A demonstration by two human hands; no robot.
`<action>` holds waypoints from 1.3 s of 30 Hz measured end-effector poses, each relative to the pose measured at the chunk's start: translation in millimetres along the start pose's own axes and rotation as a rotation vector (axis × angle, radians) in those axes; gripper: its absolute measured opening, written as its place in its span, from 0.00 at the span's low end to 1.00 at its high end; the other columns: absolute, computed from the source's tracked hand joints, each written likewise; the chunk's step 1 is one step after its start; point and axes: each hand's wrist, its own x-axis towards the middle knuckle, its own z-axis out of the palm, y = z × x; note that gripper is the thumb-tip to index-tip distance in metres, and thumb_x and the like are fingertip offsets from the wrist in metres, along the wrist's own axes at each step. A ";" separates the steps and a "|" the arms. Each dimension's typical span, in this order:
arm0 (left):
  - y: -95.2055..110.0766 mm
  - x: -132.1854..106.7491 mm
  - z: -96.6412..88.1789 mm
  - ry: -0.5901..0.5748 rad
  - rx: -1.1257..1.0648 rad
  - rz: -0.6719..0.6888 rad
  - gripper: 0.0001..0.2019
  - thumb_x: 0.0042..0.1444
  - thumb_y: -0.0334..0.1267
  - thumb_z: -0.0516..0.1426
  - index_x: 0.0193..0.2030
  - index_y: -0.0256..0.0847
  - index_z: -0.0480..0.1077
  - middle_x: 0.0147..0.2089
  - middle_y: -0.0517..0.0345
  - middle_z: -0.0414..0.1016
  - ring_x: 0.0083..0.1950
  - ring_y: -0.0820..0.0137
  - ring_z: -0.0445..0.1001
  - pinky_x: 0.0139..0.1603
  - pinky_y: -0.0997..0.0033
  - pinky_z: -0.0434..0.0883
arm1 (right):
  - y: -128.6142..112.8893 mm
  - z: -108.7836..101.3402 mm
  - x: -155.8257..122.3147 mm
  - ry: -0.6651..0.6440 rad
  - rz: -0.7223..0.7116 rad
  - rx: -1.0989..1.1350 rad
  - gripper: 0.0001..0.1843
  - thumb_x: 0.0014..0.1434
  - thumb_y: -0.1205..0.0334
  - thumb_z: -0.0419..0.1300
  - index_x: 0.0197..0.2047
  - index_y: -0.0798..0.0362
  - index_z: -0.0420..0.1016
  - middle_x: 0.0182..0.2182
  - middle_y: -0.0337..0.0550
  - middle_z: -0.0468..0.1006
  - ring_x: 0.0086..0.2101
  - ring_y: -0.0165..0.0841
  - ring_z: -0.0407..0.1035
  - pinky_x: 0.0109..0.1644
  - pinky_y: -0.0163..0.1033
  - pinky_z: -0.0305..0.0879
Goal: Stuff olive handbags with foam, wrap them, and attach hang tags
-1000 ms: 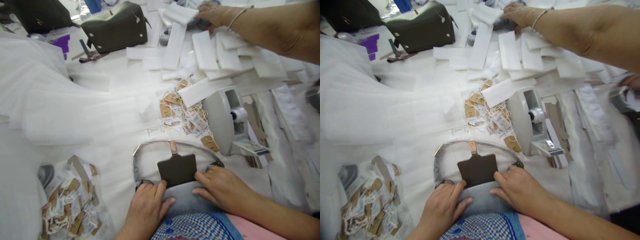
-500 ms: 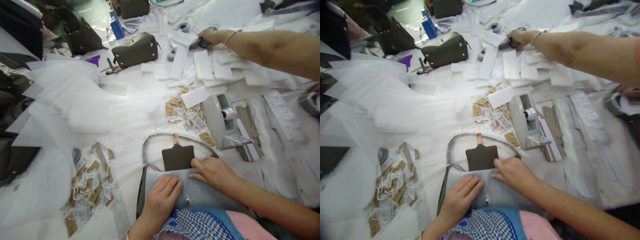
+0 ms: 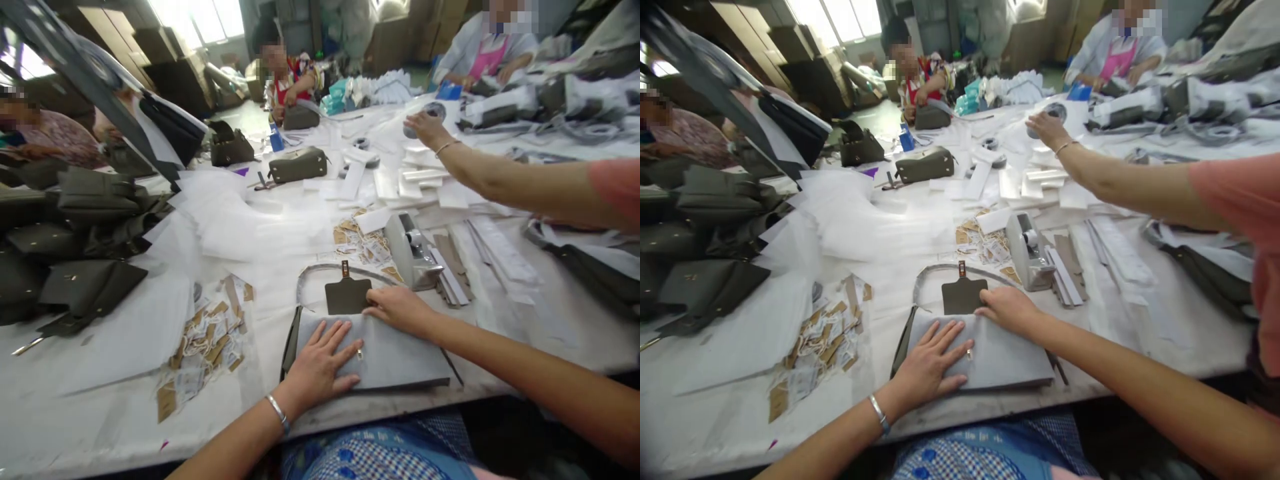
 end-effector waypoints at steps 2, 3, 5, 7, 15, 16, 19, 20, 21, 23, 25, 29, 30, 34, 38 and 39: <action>-1.9 -0.6 2.5 0.023 0.015 0.017 0.32 0.65 0.59 0.49 0.73 0.56 0.49 0.77 0.52 0.43 0.76 0.59 0.45 0.75 0.47 0.46 | -2.5 -4.8 20.1 0.133 0.065 0.071 0.13 0.66 0.53 0.58 0.44 0.54 0.75 0.41 0.52 0.81 0.44 0.42 0.74 0.45 0.38 0.63; -2.6 -0.8 3.2 0.030 0.021 0.024 0.32 0.64 0.59 0.49 0.73 0.56 0.49 0.77 0.52 0.44 0.76 0.58 0.46 0.75 0.47 0.47 | -4.4 -5.8 32.6 0.178 0.092 0.087 0.14 0.67 0.55 0.57 0.47 0.55 0.75 0.43 0.53 0.81 0.46 0.42 0.74 0.46 0.38 0.64; -3.3 -0.9 3.6 0.041 0.028 0.031 0.32 0.64 0.59 0.49 0.72 0.56 0.50 0.77 0.53 0.44 0.76 0.57 0.48 0.75 0.47 0.48 | -10.0 -5.6 56.6 0.214 0.117 0.129 0.14 0.65 0.58 0.58 0.50 0.56 0.76 0.42 0.52 0.82 0.43 0.41 0.75 0.45 0.38 0.66; -3.4 -0.8 2.9 0.056 0.031 0.032 0.32 0.64 0.60 0.50 0.72 0.55 0.52 0.76 0.53 0.47 0.75 0.57 0.50 0.74 0.47 0.49 | -17.6 -3.6 69.9 0.227 0.114 0.198 0.12 0.64 0.61 0.59 0.47 0.57 0.78 0.37 0.47 0.84 0.38 0.39 0.77 0.42 0.38 0.69; -0.9 -0.3 1.5 0.123 0.001 0.044 0.30 0.64 0.58 0.51 0.69 0.52 0.58 0.72 0.48 0.58 0.72 0.55 0.57 0.73 0.44 0.51 | -30.7 18.4 -21.4 0.180 -0.328 0.482 0.21 0.66 0.68 0.52 0.57 0.47 0.77 0.56 0.38 0.77 0.57 0.34 0.71 0.65 0.40 0.63; -0.3 -0.3 1.4 0.134 -0.002 0.047 0.29 0.64 0.58 0.52 0.68 0.50 0.61 0.69 0.47 0.62 0.70 0.56 0.59 0.73 0.44 0.51 | -29.0 23.9 -33.0 0.145 -0.407 0.503 0.22 0.65 0.69 0.51 0.58 0.48 0.77 0.57 0.40 0.77 0.59 0.34 0.69 0.66 0.41 0.62; 1.1 -0.2 1.1 0.163 -0.001 0.060 0.26 0.63 0.57 0.52 0.63 0.47 0.67 0.58 0.49 0.73 0.63 0.58 0.69 0.73 0.45 0.52 | -22.7 39.9 -50.7 0.079 -0.502 0.503 0.22 0.66 0.71 0.51 0.58 0.49 0.77 0.58 0.42 0.75 0.62 0.34 0.65 0.68 0.42 0.60; 1.1 -0.1 1.4 0.175 0.002 0.064 0.26 0.63 0.57 0.52 0.62 0.46 0.67 0.55 0.50 0.75 0.61 0.59 0.70 0.73 0.46 0.52 | -20.9 44.0 -52.1 0.072 -0.507 0.500 0.21 0.67 0.70 0.52 0.58 0.49 0.77 0.58 0.43 0.75 0.62 0.34 0.64 0.68 0.42 0.60; 0.8 -0.1 1.9 0.188 0.005 0.068 0.26 0.63 0.57 0.53 0.62 0.46 0.67 0.54 0.51 0.76 0.59 0.59 0.72 0.73 0.46 0.53 | -19.3 47.1 -52.2 0.072 -0.509 0.501 0.20 0.68 0.69 0.52 0.58 0.49 0.77 0.58 0.44 0.75 0.62 0.34 0.64 0.68 0.43 0.60; -0.3 -0.7 4.3 0.223 0.015 0.077 0.26 0.62 0.57 0.54 0.62 0.45 0.67 0.54 0.52 0.77 0.59 0.60 0.72 0.73 0.47 0.55 | -17.1 50.8 -51.1 0.081 -0.518 0.514 0.18 0.69 0.67 0.53 0.57 0.49 0.77 0.57 0.45 0.76 0.62 0.34 0.64 0.68 0.43 0.61; -1.6 -2.8 8.4 0.273 0.029 0.086 0.28 0.61 0.57 0.56 0.62 0.43 0.66 0.55 0.51 0.77 0.59 0.60 0.73 0.72 0.48 0.57 | -15.4 52.7 -50.5 0.099 -0.532 0.527 0.18 0.69 0.66 0.53 0.57 0.49 0.77 0.57 0.45 0.76 0.62 0.34 0.65 0.68 0.43 0.62; -0.5 -11.2 17.3 0.402 0.074 0.094 0.28 0.61 0.55 0.58 0.61 0.37 0.67 0.54 0.47 0.78 0.57 0.58 0.75 0.66 0.48 0.67 | -12.3 58.6 -52.1 0.143 -0.549 0.528 0.18 0.70 0.66 0.52 0.57 0.49 0.77 0.56 0.45 0.77 0.61 0.35 0.65 0.67 0.44 0.63; 0.9 -13.4 18.4 0.425 0.089 0.106 0.27 0.62 0.53 0.58 0.61 0.37 0.67 0.54 0.47 0.78 0.56 0.58 0.75 0.64 0.49 0.69 | -11.6 60.7 -52.3 0.156 -0.555 0.521 0.18 0.70 0.66 0.52 0.58 0.49 0.76 0.56 0.46 0.77 0.61 0.35 0.66 0.67 0.44 0.64; 7.3 -18.9 15.5 0.414 0.131 0.239 0.23 0.66 0.39 0.55 0.67 0.43 0.61 0.58 0.51 0.76 0.59 0.63 0.74 0.60 0.59 0.73 | -10.1 67.6 -51.1 0.190 -0.600 0.472 0.18 0.70 0.65 0.52 0.60 0.50 0.74 0.55 0.47 0.78 0.61 0.37 0.66 0.65 0.46 0.66; 9.4 -19.3 9.2 0.332 0.108 0.387 0.23 0.68 0.28 0.50 0.69 0.42 0.57 0.65 0.56 0.70 0.67 0.69 0.65 0.65 0.67 0.69 | -10.4 68.9 -49.4 0.194 -0.649 0.434 0.19 0.71 0.63 0.52 0.61 0.52 0.73 0.55 0.50 0.78 0.61 0.38 0.66 0.65 0.48 0.65; 9.1 -19.1 8.7 0.318 0.094 0.404 0.23 0.68 0.28 0.50 0.68 0.41 0.58 0.65 0.56 0.70 0.68 0.69 0.65 0.66 0.67 0.69 | -10.5 68.9 -49.2 0.185 -0.650 0.422 0.19 0.71 0.62 0.52 0.61 0.52 0.74 0.55 0.50 0.78 0.62 0.38 0.65 0.66 0.48 0.65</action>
